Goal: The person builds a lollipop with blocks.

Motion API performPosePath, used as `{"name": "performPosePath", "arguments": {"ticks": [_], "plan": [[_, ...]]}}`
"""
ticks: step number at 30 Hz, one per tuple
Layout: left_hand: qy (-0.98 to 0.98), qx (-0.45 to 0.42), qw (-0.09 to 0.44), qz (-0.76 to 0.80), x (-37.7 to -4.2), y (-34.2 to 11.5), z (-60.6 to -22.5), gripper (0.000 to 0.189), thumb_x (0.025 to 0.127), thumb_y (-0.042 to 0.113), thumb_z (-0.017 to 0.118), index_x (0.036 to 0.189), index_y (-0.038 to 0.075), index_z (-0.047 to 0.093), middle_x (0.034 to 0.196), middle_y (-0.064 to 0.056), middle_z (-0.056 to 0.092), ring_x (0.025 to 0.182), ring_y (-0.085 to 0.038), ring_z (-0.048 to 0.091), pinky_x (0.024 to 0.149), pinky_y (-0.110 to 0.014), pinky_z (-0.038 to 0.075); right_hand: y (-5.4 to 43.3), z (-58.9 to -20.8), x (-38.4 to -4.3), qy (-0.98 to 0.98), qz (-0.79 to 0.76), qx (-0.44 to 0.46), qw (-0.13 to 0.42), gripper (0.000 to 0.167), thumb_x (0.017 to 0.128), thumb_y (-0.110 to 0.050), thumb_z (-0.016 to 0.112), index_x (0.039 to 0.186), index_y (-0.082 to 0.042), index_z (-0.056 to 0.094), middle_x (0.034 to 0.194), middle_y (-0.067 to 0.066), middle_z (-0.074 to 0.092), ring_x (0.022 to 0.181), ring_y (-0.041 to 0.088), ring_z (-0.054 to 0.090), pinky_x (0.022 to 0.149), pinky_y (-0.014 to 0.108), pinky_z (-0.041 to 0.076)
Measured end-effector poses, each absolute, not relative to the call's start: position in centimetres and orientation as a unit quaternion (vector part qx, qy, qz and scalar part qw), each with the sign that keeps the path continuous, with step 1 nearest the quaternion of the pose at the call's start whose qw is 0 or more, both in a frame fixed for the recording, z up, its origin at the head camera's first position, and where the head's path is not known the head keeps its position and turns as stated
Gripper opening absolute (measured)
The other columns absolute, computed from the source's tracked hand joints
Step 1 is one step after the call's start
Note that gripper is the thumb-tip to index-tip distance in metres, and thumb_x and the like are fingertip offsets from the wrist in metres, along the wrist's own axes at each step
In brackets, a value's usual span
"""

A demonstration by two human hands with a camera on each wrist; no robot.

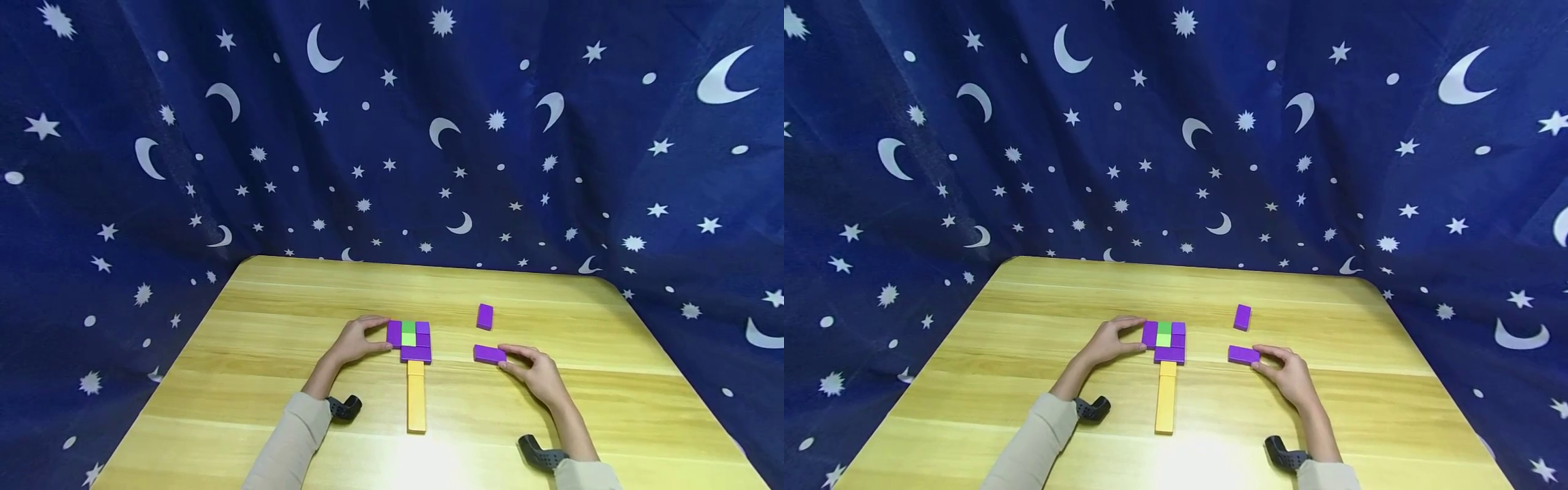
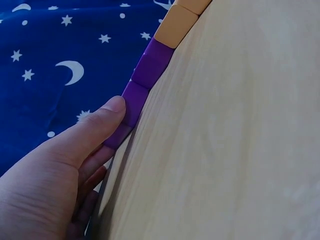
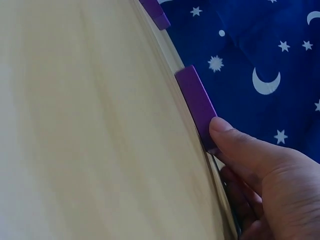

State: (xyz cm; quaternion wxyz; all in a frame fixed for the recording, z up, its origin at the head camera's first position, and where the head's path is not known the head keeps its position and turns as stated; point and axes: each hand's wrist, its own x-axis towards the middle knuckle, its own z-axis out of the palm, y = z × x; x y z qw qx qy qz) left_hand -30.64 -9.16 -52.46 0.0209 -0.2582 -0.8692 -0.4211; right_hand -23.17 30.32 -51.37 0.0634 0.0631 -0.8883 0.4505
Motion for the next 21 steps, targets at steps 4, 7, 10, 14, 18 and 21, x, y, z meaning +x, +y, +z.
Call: {"name": "performPosePath", "arguments": {"ticks": [4,7,10,14,18,21], "plan": [[-0.87,-0.252,0.018,-0.424,-30.6,-9.1,-52.5,0.069,0.071,0.051,0.074,0.126,0.012,0.058,0.126,-0.005,0.056,0.121,-0.025,0.046,0.103,-0.043,0.034,30.1,-51.4,-23.1,-0.892,0.443,0.056,0.066,0.04,0.078,-0.031,0.074,0.111,-0.009,0.067,0.111,0.013,0.063,0.109,0.031,0.051,0.092,0.045,0.037],[-0.87,-0.255,0.023,-0.422,-30.7,-9.1,-52.5,0.068,0.071,0.05,0.074,0.126,0.012,0.059,0.126,-0.004,0.057,0.12,-0.025,0.047,0.103,-0.042,0.034,30.0,-51.3,-23.0,-0.893,0.442,0.051,0.068,0.039,0.077,-0.031,0.075,0.11,-0.011,0.068,0.11,0.01,0.064,0.107,0.027,0.052,0.09,0.036,0.039],[-0.867,-0.264,0.028,-0.422,-30.7,-9.0,-52.6,0.067,0.072,0.049,0.074,0.126,0.011,0.059,0.125,-0.006,0.057,0.12,-0.026,0.047,0.102,-0.043,0.034,30.0,-51.4,-22.9,-0.887,0.454,0.043,0.071,0.038,0.077,-0.03,0.075,0.109,-0.012,0.068,0.109,0.008,0.065,0.105,0.019,0.055,0.087,0.023,0.04],[-0.868,-0.261,0.027,-0.421,-30.5,-9.2,-52.6,0.067,0.072,0.048,0.074,0.125,0.01,0.059,0.125,-0.007,0.057,0.119,-0.028,0.048,0.101,-0.045,0.035,29.6,-51.5,-23.0,-0.861,0.503,0.035,0.072,0.04,0.076,-0.027,0.076,0.109,-0.007,0.068,0.108,0.01,0.066,0.098,0.004,0.057,0.082,0.012,0.042],[-0.868,-0.254,0.025,-0.426,-30.4,-9.3,-52.5,0.067,0.072,0.048,0.074,0.125,0.011,0.059,0.125,-0.008,0.057,0.119,-0.029,0.047,0.101,-0.047,0.035,28.5,-51.2,-23.5,-0.817,0.571,0.032,0.076,0.042,0.077,-0.02,0.076,0.111,0.002,0.064,0.107,0.01,0.066,0.091,0.001,0.059,0.079,0.014,0.048],[-0.866,-0.253,0.023,-0.43,-30.4,-9.1,-52.5,0.067,0.072,0.049,0.074,0.125,0.011,0.059,0.125,-0.008,0.056,0.12,-0.029,0.047,0.101,-0.047,0.035,27.6,-50.9,-24.0,-0.791,0.605,0.021,0.09,0.043,0.077,-0.017,0.076,0.111,0.005,0.062,0.102,0.003,0.067,0.088,0.004,0.061,0.077,0.017,0.05]]}}
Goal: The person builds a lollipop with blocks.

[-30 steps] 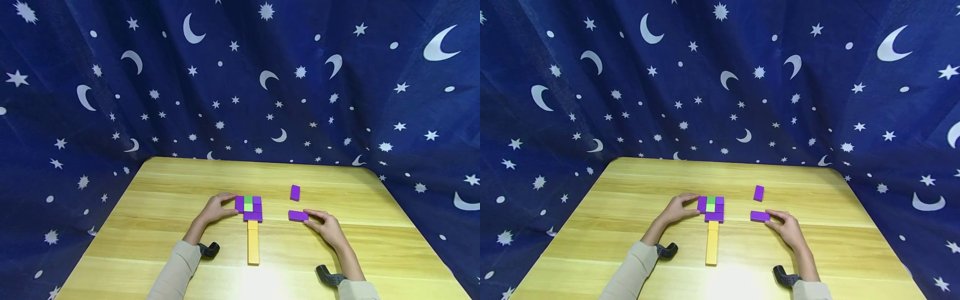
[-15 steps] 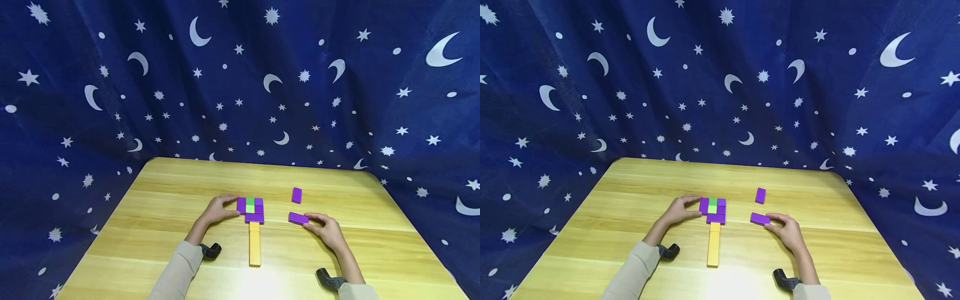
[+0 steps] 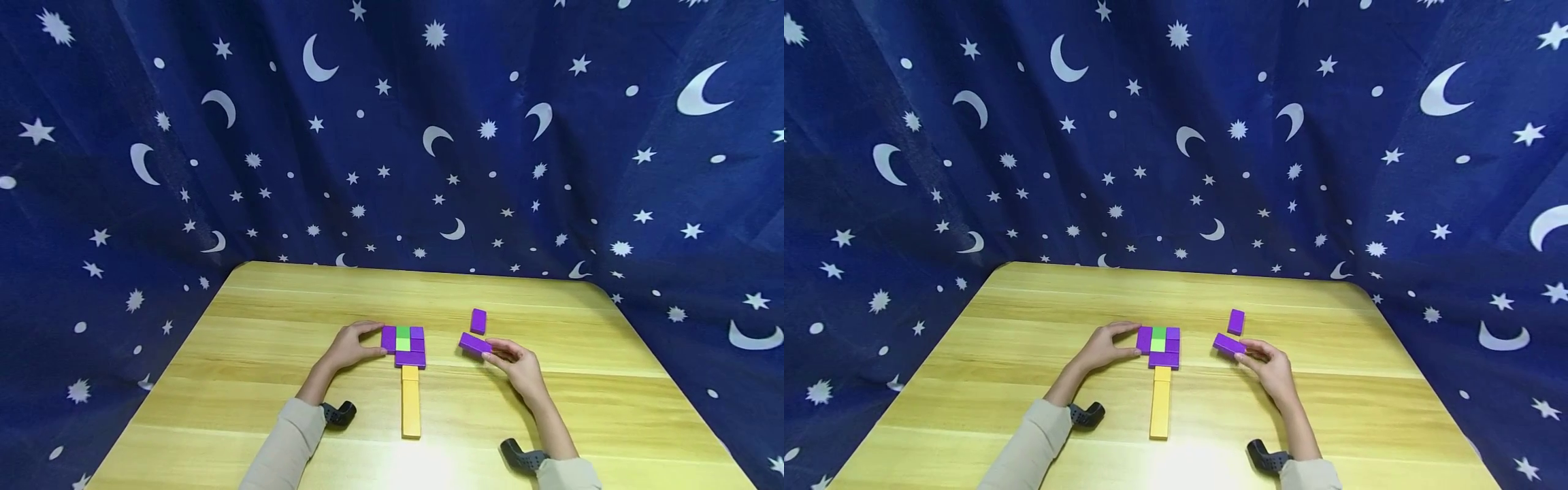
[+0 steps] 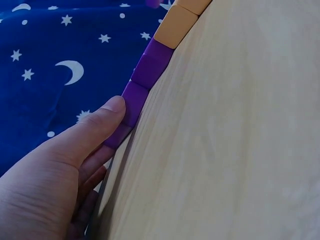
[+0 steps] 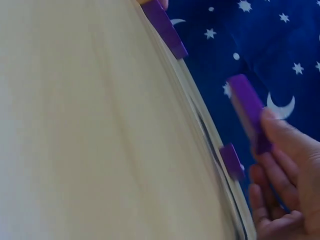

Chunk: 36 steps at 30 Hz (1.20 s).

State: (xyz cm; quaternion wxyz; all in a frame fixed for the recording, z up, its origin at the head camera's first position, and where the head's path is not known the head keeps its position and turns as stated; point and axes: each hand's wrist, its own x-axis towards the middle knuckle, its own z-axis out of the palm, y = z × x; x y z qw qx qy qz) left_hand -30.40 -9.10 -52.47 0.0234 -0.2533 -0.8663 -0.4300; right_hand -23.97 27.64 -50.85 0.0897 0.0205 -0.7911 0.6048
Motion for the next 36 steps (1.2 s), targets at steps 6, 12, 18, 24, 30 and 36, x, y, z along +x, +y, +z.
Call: {"name": "performPosePath", "arguments": {"ticks": [6,12,18,24,30,36], "plan": [[-0.865,-0.255,0.025,-0.431,-30.5,-9.1,-52.6,0.068,0.072,0.048,0.075,0.125,0.01,0.059,0.125,-0.009,0.056,0.119,-0.029,0.047,0.102,-0.046,0.035,25.2,-50.1,-25.5,-0.765,0.631,0.001,0.127,0.042,0.076,-0.017,0.077,0.109,0.005,0.063,0.096,-0.007,0.065,0.086,0.005,0.06,0.076,0.015,0.049],[-0.865,-0.261,0.028,-0.428,-30.7,-8.9,-52.6,0.067,0.072,0.048,0.074,0.125,0.01,0.058,0.125,-0.008,0.057,0.119,-0.028,0.048,0.101,-0.044,0.035,22.7,-48.4,-27.6,-0.749,0.647,0.014,0.142,0.04,0.075,-0.014,0.077,0.108,0.004,0.064,0.104,0.006,0.065,0.087,0.009,0.059,0.077,0.015,0.048],[-0.865,-0.258,0.023,-0.429,-30.6,-9.1,-52.6,0.069,0.072,0.05,0.074,0.126,0.01,0.058,0.126,-0.007,0.056,0.12,-0.029,0.047,0.102,-0.046,0.034,20.2,-46.7,-29.6,-0.757,0.639,0.038,0.132,0.039,0.077,-0.013,0.075,0.11,0.004,0.064,0.11,0.018,0.062,0.091,0.014,0.058,0.08,0.017,0.047],[-0.863,-0.258,0.026,-0.433,-30.4,-9.1,-52.7,0.068,0.071,0.049,0.074,0.125,0.01,0.059,0.125,-0.008,0.057,0.119,-0.029,0.048,0.101,-0.048,0.034,18.2,-46.6,-31.1,-0.776,0.612,0.076,0.13,0.036,0.078,-0.015,0.074,0.109,0.002,0.065,0.11,0.016,0.063,0.098,0.024,0.058,0.09,0.025,0.046],[-0.862,-0.262,0.036,-0.432,-30.4,-9.2,-52.7,0.067,0.071,0.048,0.075,0.124,0.01,0.059,0.123,-0.007,0.058,0.117,-0.029,0.049,0.101,-0.047,0.035,16.9,-48.0,-32.5,-0.784,0.607,0.089,0.098,0.034,0.079,-0.013,0.074,0.109,0.0,0.066,0.11,0.013,0.064,0.1,0.026,0.059,0.092,0.029,0.045],[-0.864,-0.264,0.04,-0.427,-30.5,-9.1,-52.8,0.066,0.072,0.047,0.075,0.124,0.01,0.059,0.123,-0.007,0.058,0.117,-0.028,0.049,0.101,-0.046,0.035,16.4,-49.7,-33.4,-0.783,0.611,0.092,0.073,0.032,0.079,-0.009,0.073,0.108,0.002,0.066,0.108,0.015,0.065,0.1,0.026,0.06,0.087,0.025,0.048]]}}
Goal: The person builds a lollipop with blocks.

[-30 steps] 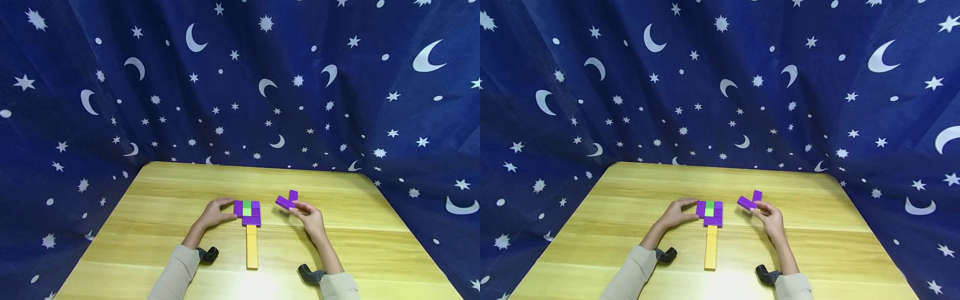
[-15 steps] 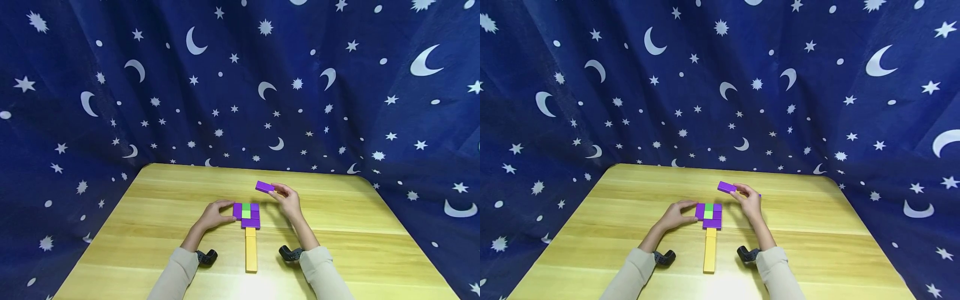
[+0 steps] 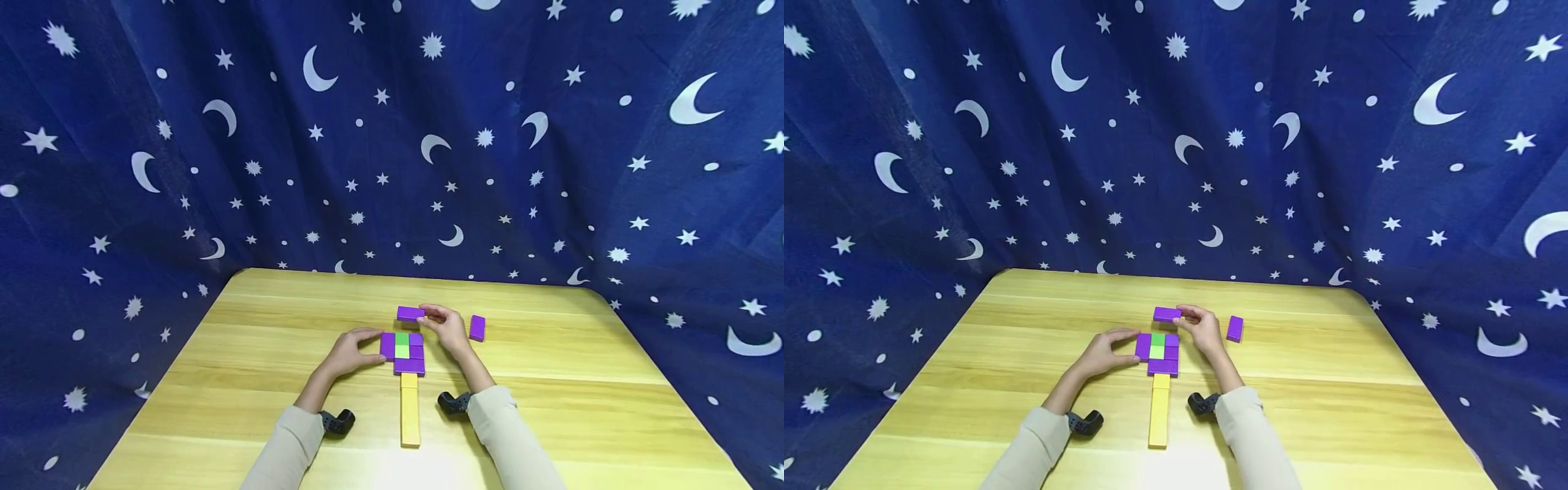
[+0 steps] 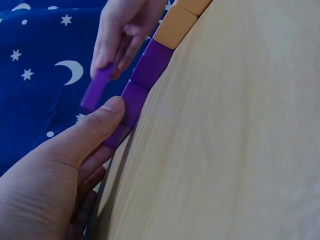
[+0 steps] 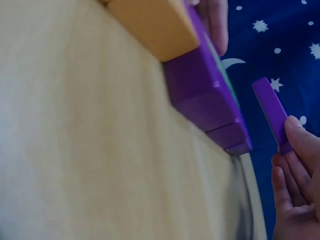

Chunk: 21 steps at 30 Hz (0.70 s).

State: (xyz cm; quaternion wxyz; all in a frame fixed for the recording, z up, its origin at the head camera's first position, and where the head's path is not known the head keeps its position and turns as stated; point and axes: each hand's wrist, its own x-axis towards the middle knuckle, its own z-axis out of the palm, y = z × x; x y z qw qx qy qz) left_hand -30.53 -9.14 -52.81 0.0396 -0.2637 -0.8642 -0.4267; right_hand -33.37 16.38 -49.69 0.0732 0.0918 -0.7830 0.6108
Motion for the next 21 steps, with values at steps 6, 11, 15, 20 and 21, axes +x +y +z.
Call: {"name": "performPosePath", "arguments": {"ticks": [6,11,15,20,21], "plan": [[-0.863,-0.263,0.036,-0.429,-30.51,-9.11,-52.85,0.067,0.072,0.047,0.075,0.124,0.01,0.059,0.123,-0.006,0.058,0.117,-0.027,0.049,0.101,-0.045,0.035,16.15,-50.36,-33.39,-0.807,0.58,0.088,0.065,0.031,0.079,-0.01,0.072,0.108,0.0,0.067,0.106,0.013,0.066,0.097,0.025,0.062,0.084,0.028,0.05],[-0.863,-0.264,0.035,-0.428,-30.38,-9.12,-52.94,0.067,0.072,0.048,0.075,0.124,0.009,0.06,0.123,-0.007,0.058,0.117,-0.028,0.049,0.1,-0.046,0.036,16.33,-50.75,-33.25,-0.822,0.558,0.103,0.056,0.03,0.08,-0.01,0.072,0.109,-0.002,0.067,0.104,0.014,0.066,0.096,0.025,0.062,0.084,0.031,0.051],[-0.865,-0.262,0.032,-0.427,-30.33,-9.07,-52.87,0.067,0.072,0.049,0.074,0.124,0.011,0.06,0.123,-0.006,0.058,0.117,-0.027,0.049,0.1,-0.045,0.036,16.54,-50.82,-33.13,-0.824,0.552,0.114,0.049,0.03,0.08,-0.01,0.072,0.109,-0.002,0.067,0.104,0.014,0.066,0.096,0.026,0.062,0.084,0.033,0.05],[-0.865,-0.259,0.033,-0.429,-30.32,-9.04,-52.73,0.065,0.072,0.048,0.075,0.124,0.011,0.06,0.123,-0.006,0.058,0.117,-0.027,0.049,0.101,-0.045,0.036,16.72,-50.76,-33.03,-0.835,0.537,0.118,0.04,0.03,0.08,-0.012,0.072,0.109,-0.004,0.067,0.102,0.011,0.067,0.093,0.023,0.062,0.084,0.034,0.05],[-0.864,-0.258,0.032,-0.431,-30.3,-9.04,-52.71,0.065,0.072,0.047,0.075,0.124,0.011,0.06,0.123,-0.006,0.058,0.118,-0.027,0.049,0.101,-0.045,0.036,16.75,-50.74,-33.01,-0.838,0.531,0.12,0.039,0.03,0.08,-0.012,0.072,0.109,-0.004,0.067,0.102,0.011,0.067,0.092,0.022,0.062,0.084,0.034,0.05]]}}
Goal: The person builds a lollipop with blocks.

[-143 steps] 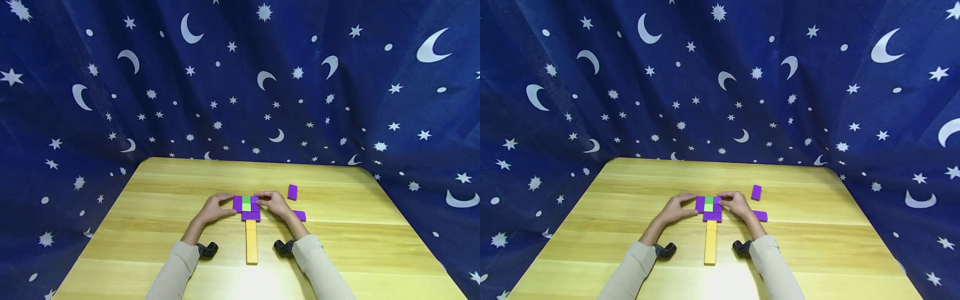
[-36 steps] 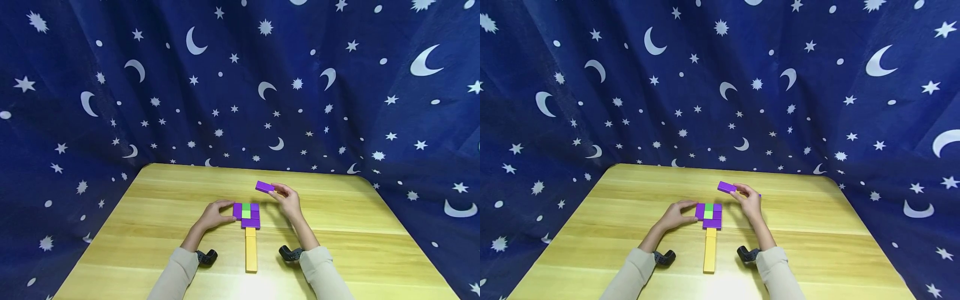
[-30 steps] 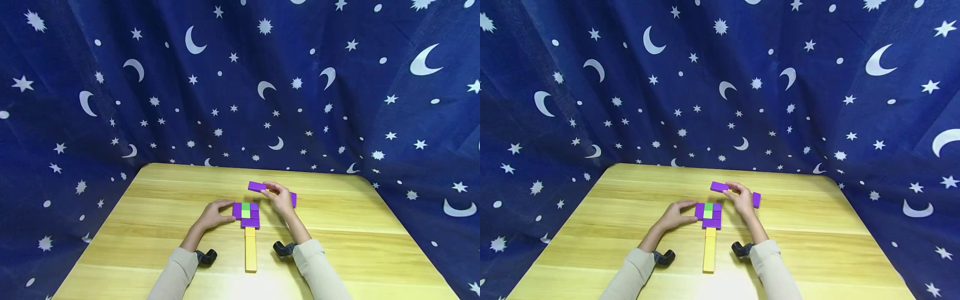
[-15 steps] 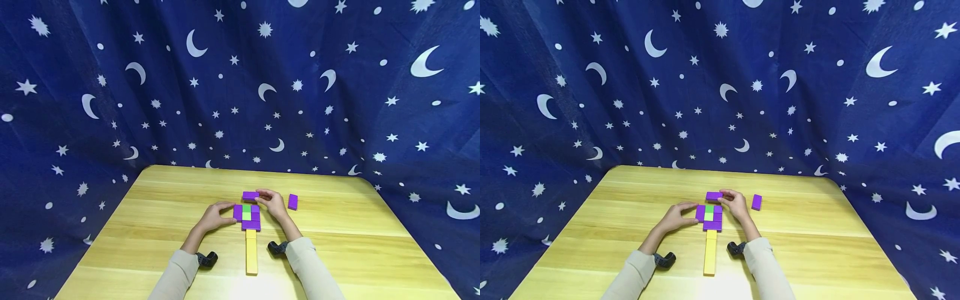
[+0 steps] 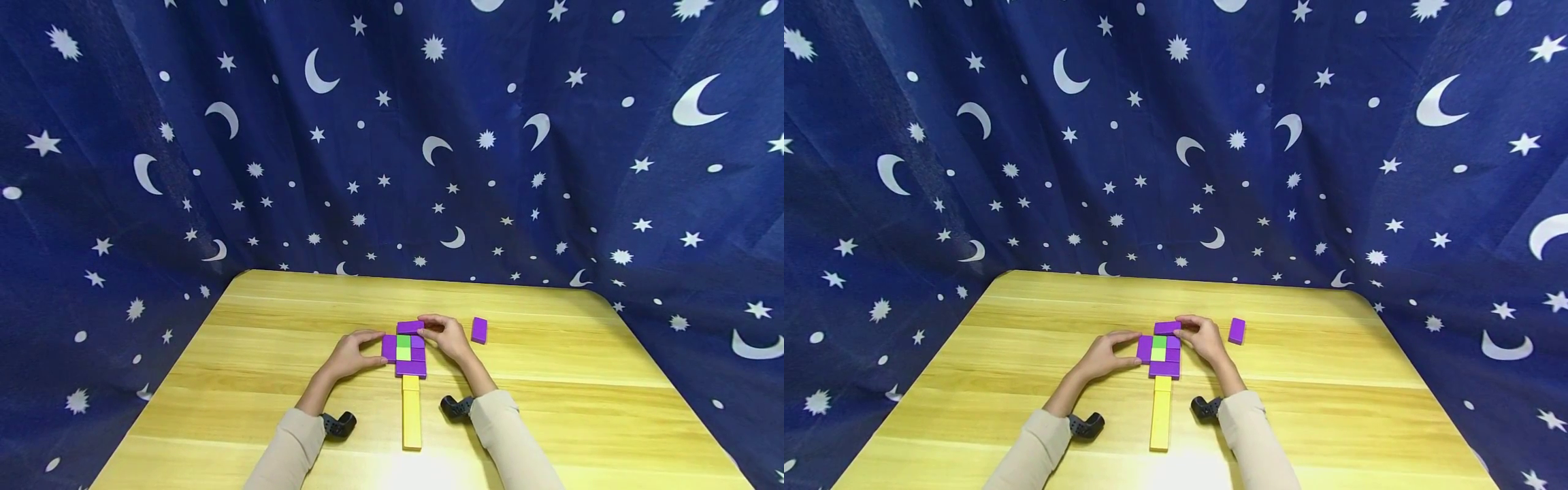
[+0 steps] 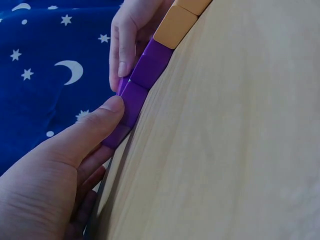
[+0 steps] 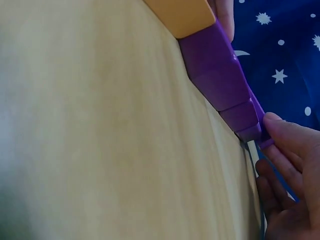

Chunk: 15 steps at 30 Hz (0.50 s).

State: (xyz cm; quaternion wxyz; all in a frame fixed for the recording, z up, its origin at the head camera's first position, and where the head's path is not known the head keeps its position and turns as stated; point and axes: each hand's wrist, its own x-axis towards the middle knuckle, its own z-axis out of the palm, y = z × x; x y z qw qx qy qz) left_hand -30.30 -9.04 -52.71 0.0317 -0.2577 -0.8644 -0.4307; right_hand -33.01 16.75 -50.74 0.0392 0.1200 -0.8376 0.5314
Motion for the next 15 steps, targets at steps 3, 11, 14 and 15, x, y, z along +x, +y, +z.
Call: {"name": "performPosePath", "arguments": {"ticks": [3,11,14,15], "plan": [[-0.864,-0.256,0.03,-0.431,-30.3,-9.0,-52.7,0.066,0.072,0.048,0.075,0.124,0.011,0.06,0.124,-0.006,0.057,0.118,-0.027,0.048,0.101,-0.045,0.035,16.8,-50.7,-33.0,-0.844,0.52,0.127,0.035,0.029,0.081,-0.011,0.072,0.108,-0.005,0.068,0.102,0.01,0.067,0.091,0.021,0.062,0.083,0.034,0.049],[-0.865,-0.254,0.027,-0.432,-30.4,-9.0,-53.0,0.067,0.072,0.049,0.074,0.125,0.011,0.059,0.125,-0.005,0.056,0.12,-0.027,0.047,0.102,-0.044,0.035,16.8,-50.3,-32.7,-0.845,0.514,0.145,0.022,0.029,0.082,-0.009,0.07,0.108,0.003,0.066,0.106,0.015,0.066,0.096,0.028,0.061,0.086,0.037,0.048],[-0.866,-0.254,0.03,-0.429,-30.5,-9.0,-53.0,0.067,0.072,0.051,0.073,0.125,0.013,0.06,0.125,-0.004,0.057,0.119,-0.026,0.047,0.101,-0.044,0.035,16.6,-48.9,-31.8,-0.843,0.516,0.152,0.012,0.027,0.084,-0.005,0.067,0.108,0.008,0.064,0.106,0.021,0.064,0.096,0.032,0.06,0.086,0.04,0.048],[-0.867,-0.255,0.03,-0.428,-30.5,-9.0,-53.0,0.067,0.071,0.052,0.073,0.125,0.013,0.06,0.125,-0.004,0.057,0.12,-0.026,0.047,0.101,-0.044,0.035,16.5,-48.3,-31.5,-0.843,0.516,0.154,0.01,0.027,0.084,-0.004,0.066,0.108,0.009,0.063,0.106,0.022,0.063,0.096,0.033,0.06,0.086,0.04,0.048]]}}
